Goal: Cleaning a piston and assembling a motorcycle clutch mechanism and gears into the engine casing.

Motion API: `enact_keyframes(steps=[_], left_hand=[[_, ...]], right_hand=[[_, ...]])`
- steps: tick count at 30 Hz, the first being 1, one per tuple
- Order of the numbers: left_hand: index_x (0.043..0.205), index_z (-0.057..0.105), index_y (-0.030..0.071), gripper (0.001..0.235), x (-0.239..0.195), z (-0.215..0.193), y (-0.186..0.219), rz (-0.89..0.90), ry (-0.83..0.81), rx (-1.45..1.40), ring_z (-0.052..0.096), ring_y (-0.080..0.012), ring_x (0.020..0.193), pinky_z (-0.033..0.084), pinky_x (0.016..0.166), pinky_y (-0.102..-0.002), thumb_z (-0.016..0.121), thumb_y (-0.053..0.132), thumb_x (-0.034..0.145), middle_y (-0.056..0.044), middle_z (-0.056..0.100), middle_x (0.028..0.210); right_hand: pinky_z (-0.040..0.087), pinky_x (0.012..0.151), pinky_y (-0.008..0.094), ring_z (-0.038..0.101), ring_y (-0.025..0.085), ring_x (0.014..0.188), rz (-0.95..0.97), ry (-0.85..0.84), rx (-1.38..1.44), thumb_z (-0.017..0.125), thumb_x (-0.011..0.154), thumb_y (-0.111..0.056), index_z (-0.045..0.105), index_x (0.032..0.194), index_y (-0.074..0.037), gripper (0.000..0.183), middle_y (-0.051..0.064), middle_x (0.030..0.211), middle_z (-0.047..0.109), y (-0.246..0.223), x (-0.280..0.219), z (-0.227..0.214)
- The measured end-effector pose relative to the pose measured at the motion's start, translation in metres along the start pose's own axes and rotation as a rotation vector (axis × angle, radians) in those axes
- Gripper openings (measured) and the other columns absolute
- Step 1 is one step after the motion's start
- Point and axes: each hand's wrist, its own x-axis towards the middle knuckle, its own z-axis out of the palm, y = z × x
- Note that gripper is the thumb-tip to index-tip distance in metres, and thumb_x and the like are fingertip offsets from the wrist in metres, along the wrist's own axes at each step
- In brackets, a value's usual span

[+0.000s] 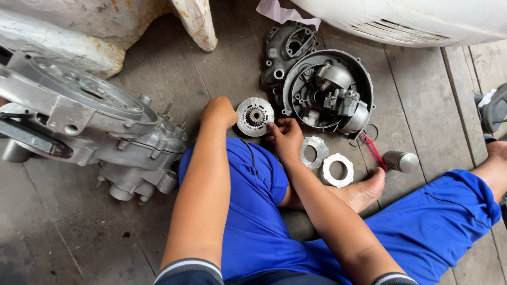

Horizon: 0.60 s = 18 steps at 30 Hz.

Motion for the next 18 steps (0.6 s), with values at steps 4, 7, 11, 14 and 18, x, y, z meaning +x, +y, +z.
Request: enact_keyframes(steps=[4,7,11,14,18], left_hand=[[0.114,0.071,-0.004,0.035,0.016,0.008,0.004,0.015,-0.073,0.019,0.071,-0.043,0.106,0.06,0.086,-0.056,0.06,0.004,0.081,-0.028,0.071,0.111],[0.115,0.069,-0.007,0.035,0.016,0.009,0.006,0.033,-0.089,0.012,0.07,-0.0453,0.107,0.06,0.086,-0.058,0.057,0.003,0.085,-0.031,0.067,0.117],[0.113,0.07,-0.006,0.033,0.015,0.009,0.007,0.043,-0.067,0.01,0.071,-0.0442,0.104,0.06,0.084,-0.056,0.056,0.003,0.085,-0.029,0.068,0.113],[0.112,0.071,-0.006,0.032,0.011,0.006,0.007,0.044,-0.06,0.01,0.071,-0.0438,0.106,0.06,0.086,-0.056,0.056,0.005,0.085,-0.028,0.07,0.112],[0.116,0.068,-0.01,0.035,-0.008,-0.006,0.016,0.034,-0.09,-0.013,0.071,-0.0438,0.105,0.061,0.084,-0.055,0.051,0.0,0.087,-0.03,0.069,0.114]], right_hand=[[0.062,0.05,0.031,0.074,0.022,0.057,0.037,-0.018,0.018,0.079,0.091,-0.011,0.065,0.106,0.001,0.024,0.019,0.076,0.073,0.001,0.004,0.005],[0.063,0.052,0.032,0.074,0.022,0.058,0.048,-0.01,0.037,0.078,0.092,-0.01,0.066,0.105,0.002,0.022,0.019,0.077,0.073,0.004,0.004,0.004],[0.064,0.054,0.034,0.075,0.024,0.06,0.055,-0.016,0.063,0.077,0.093,-0.008,0.065,0.107,0.002,0.021,0.021,0.079,0.073,0.011,0.01,0.005],[0.064,0.054,0.034,0.074,0.024,0.061,0.061,-0.043,0.075,0.075,0.094,-0.009,0.063,0.108,0.003,0.022,0.019,0.08,0.072,0.011,0.01,0.004],[0.065,0.054,0.035,0.074,0.025,0.061,0.069,-0.063,0.089,0.075,0.094,-0.007,0.062,0.108,0.004,0.022,0.02,0.079,0.071,0.008,0.01,0.001]])
